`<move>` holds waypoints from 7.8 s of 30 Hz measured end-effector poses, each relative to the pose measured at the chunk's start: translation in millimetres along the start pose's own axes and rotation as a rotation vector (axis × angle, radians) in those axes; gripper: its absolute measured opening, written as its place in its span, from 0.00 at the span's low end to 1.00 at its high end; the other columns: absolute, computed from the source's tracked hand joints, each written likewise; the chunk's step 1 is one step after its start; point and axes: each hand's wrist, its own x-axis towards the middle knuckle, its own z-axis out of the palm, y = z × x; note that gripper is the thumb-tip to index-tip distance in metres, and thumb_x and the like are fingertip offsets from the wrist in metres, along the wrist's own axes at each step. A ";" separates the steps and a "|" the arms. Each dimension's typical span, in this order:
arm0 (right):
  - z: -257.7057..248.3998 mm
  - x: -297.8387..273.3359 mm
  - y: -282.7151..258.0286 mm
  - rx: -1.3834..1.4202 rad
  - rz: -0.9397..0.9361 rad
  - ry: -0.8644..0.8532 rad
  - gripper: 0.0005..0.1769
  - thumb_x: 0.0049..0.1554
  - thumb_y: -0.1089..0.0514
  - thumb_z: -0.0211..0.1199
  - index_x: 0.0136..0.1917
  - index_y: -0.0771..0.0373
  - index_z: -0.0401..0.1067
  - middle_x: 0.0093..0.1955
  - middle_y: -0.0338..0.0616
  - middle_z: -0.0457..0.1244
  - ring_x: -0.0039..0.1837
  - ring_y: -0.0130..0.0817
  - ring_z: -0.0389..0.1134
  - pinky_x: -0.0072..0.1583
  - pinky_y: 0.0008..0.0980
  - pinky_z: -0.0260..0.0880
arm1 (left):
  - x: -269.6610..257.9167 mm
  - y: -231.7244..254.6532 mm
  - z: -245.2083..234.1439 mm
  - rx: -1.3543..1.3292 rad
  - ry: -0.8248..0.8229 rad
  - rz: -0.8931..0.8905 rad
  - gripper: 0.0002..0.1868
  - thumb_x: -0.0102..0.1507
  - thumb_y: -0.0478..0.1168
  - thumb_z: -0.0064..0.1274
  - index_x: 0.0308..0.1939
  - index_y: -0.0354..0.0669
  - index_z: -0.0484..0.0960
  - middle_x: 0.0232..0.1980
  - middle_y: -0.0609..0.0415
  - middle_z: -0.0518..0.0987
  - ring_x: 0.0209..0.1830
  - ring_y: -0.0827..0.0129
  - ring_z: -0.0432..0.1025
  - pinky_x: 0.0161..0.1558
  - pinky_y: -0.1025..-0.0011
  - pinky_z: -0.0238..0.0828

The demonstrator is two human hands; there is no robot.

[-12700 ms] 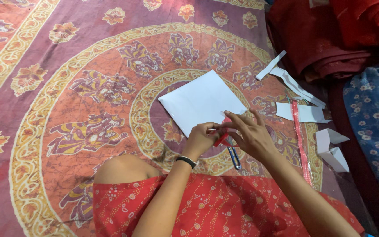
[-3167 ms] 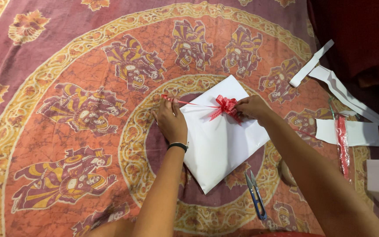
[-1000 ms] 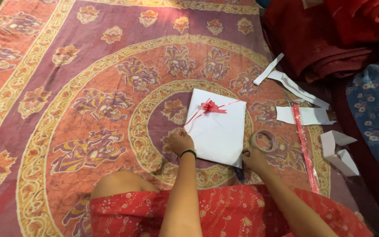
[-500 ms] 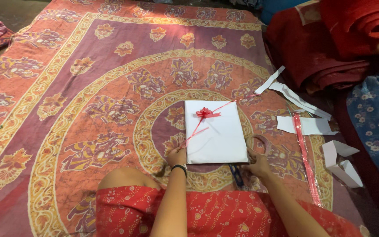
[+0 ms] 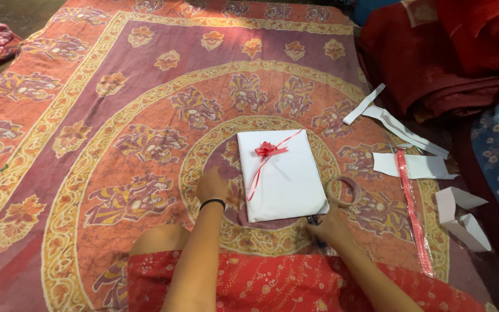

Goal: The person sits on a bed and decorates a white-wrapped rectangular gift by tying a red ribbon into a bow on top. They adjust the bow loops and tails, then use a small knife to trim the ribbon ends for a neat finish.

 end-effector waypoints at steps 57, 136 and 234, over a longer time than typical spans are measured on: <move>13.7 121.0 -167.9 -0.257 -0.306 -0.008 0.20 0.61 0.42 0.57 0.49 0.63 0.67 0.38 0.57 0.69 0.42 0.59 0.72 0.44 0.55 0.71 | 31.5 32.7 54.4 -0.674 -0.461 -0.017 0.13 0.59 0.45 0.60 0.36 0.39 0.90 0.32 0.55 0.87 0.30 0.74 0.78 0.38 0.73 0.73; 22.9 106.1 -205.5 -0.109 -0.329 0.324 0.10 0.60 0.51 0.62 0.54 0.53 0.75 0.47 0.43 0.71 0.42 0.51 0.72 0.42 0.48 0.71 | 48.3 27.2 64.6 -0.895 -0.922 -0.313 0.14 0.64 0.46 0.53 0.46 0.46 0.88 0.40 0.57 0.88 0.33 0.71 0.82 0.34 0.74 0.64; 19.5 118.2 -163.7 0.156 -0.439 0.101 0.29 0.53 0.47 0.73 0.55 0.61 0.59 0.37 0.42 0.71 0.36 0.40 0.74 0.39 0.38 0.71 | 91.7 27.0 54.0 0.190 -0.422 0.662 0.22 0.57 0.54 0.52 0.55 0.86 0.84 0.85 0.54 0.37 0.84 0.42 0.30 0.76 0.35 0.22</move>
